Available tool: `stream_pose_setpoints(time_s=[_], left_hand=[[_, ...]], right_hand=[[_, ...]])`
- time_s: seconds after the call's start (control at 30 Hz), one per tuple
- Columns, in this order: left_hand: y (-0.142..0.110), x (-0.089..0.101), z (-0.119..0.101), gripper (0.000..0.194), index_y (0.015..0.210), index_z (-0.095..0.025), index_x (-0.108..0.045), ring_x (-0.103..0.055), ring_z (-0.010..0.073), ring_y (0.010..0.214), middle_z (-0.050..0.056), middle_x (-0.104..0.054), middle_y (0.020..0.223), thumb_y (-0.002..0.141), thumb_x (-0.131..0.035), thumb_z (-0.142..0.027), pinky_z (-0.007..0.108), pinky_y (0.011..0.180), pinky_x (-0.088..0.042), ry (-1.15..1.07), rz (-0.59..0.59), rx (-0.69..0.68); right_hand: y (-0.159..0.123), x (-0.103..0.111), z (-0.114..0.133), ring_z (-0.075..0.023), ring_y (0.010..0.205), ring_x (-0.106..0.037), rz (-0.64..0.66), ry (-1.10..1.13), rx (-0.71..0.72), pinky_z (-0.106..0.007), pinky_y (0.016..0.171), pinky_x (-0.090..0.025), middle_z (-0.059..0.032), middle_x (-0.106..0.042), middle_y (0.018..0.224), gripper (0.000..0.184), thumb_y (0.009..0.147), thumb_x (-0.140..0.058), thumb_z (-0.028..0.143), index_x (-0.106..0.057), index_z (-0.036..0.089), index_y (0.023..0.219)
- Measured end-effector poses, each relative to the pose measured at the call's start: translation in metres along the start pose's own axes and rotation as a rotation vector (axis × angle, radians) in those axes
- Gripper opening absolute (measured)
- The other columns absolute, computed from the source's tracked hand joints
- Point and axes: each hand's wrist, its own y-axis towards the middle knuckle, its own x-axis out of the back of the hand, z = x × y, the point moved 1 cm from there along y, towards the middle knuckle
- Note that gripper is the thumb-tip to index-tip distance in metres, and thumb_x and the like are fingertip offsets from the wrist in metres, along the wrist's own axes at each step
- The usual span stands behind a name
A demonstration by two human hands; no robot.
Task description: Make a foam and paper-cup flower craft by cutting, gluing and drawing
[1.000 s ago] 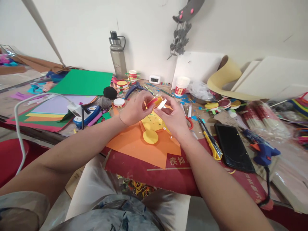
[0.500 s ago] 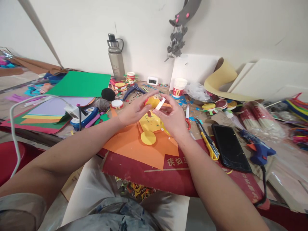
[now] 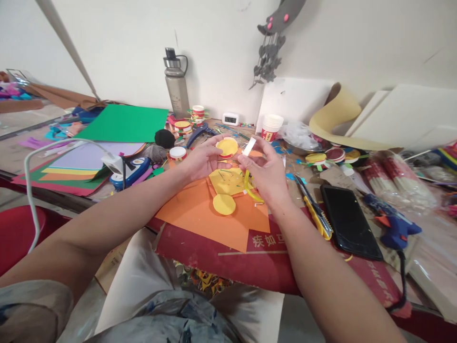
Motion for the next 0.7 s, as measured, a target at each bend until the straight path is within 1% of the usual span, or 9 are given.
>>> stream_pose_setpoints(time_s=[0.1, 0.13, 0.2, 0.3, 0.37, 0.4, 0.47, 0.57, 0.7], left_hand=[[-0.001, -0.001, 0.006, 0.066, 0.143, -0.026, -0.056, -0.077, 0.0178, 0.101, 0.006, -0.072, 0.127, 0.081, -0.073, -0.011, 0.037, 0.093, -0.067, 0.106, 0.032, -0.081], [-0.001, -0.001, 0.009, 0.067, 0.146, -0.028, -0.055, -0.076, 0.0192, 0.107, 0.007, -0.071, 0.133, 0.083, -0.073, -0.013, 0.039, 0.097, -0.067, 0.157, 0.043, -0.11], [0.001, 0.0, 0.014, 0.068, 0.149, -0.029, -0.056, -0.072, 0.0246, 0.125, 0.009, -0.067, 0.146, 0.085, -0.075, -0.018, 0.044, 0.105, -0.065, 0.274, 0.065, -0.17], [0.005, 0.001, 0.019, 0.067, 0.145, -0.03, -0.061, -0.056, 0.0329, 0.151, 0.009, -0.057, 0.162, 0.081, -0.081, -0.022, 0.051, 0.119, -0.056, 0.422, 0.134, -0.275], [0.005, 0.0, 0.018, 0.066, 0.141, -0.031, -0.065, -0.046, 0.0342, 0.161, 0.008, -0.055, 0.166, 0.079, -0.085, -0.025, 0.051, 0.127, -0.049, 0.467, 0.192, -0.35], [0.004, -0.002, 0.017, 0.065, 0.14, -0.032, -0.066, -0.045, 0.0341, 0.162, 0.008, -0.056, 0.165, 0.078, -0.086, -0.026, 0.05, 0.128, -0.048, 0.466, 0.217, -0.377], [-0.001, -0.006, 0.013, 0.063, 0.138, -0.032, -0.066, -0.05, 0.0335, 0.158, 0.008, -0.06, 0.159, 0.079, -0.086, -0.03, 0.047, 0.126, -0.05, 0.432, 0.254, -0.39], [-0.011, -0.013, 0.007, 0.064, 0.137, -0.031, -0.065, -0.06, 0.0318, 0.146, 0.008, -0.066, 0.148, 0.077, -0.087, -0.031, 0.043, 0.117, -0.055, 0.371, 0.298, -0.323], [-0.021, -0.019, 0.003, 0.06, 0.137, -0.031, -0.061, -0.069, 0.0282, 0.128, 0.008, -0.071, 0.133, 0.082, -0.084, -0.036, 0.041, 0.106, -0.059, 0.332, 0.276, -0.243]], right_hand=[[-0.001, 0.001, 0.003, -0.0254, 0.1, -0.079, -0.026, -0.119, 0.085, -0.045, 0.084, -0.071, -0.0083, -0.069, 0.137, 0.069, 0.085, -0.086, 0.053, -0.061, 0.036, 0.147], [-0.002, 0.001, 0.003, -0.0244, 0.098, -0.078, -0.043, -0.164, 0.122, -0.044, 0.082, -0.07, -0.0089, -0.068, 0.137, 0.068, 0.085, -0.086, 0.053, -0.061, 0.035, 0.146], [-0.004, 0.001, 0.005, -0.0235, 0.096, -0.076, -0.069, -0.268, 0.194, -0.042, 0.079, -0.069, -0.01, -0.067, 0.138, 0.067, 0.086, -0.086, 0.052, -0.061, 0.033, 0.145], [-0.007, 0.0, 0.009, -0.0253, 0.096, -0.074, -0.063, -0.415, 0.287, -0.042, 0.074, -0.068, -0.0115, -0.066, 0.138, 0.063, 0.087, -0.085, 0.045, -0.061, 0.031, 0.144], [-0.008, 0.0, 0.011, -0.0269, 0.096, -0.074, -0.055, -0.484, 0.327, -0.044, 0.074, -0.068, -0.0119, -0.065, 0.137, 0.059, 0.088, -0.085, 0.04, -0.062, 0.031, 0.141], [-0.009, 0.001, 0.013, -0.0274, 0.097, -0.074, -0.054, -0.509, 0.339, -0.046, 0.075, -0.068, -0.0119, -0.065, 0.136, 0.057, 0.088, -0.084, 0.039, -0.062, 0.031, 0.141], [-0.01, 0.002, 0.015, -0.0277, 0.097, -0.073, -0.066, -0.536, 0.35, -0.047, 0.076, -0.069, -0.0119, -0.064, 0.136, 0.056, 0.089, -0.083, 0.037, -0.062, 0.032, 0.141], [-0.01, 0.003, 0.016, -0.0271, 0.095, -0.072, -0.083, -0.518, 0.355, -0.046, 0.075, -0.068, -0.0122, -0.063, 0.135, 0.056, 0.088, -0.083, 0.037, -0.061, 0.03, 0.14], [-0.011, 0.002, 0.014, -0.0268, 0.093, -0.072, -0.093, -0.494, 0.322, -0.049, 0.08, -0.07, -0.0123, -0.062, 0.133, 0.054, 0.09, -0.083, 0.045, -0.062, 0.03, 0.138]])
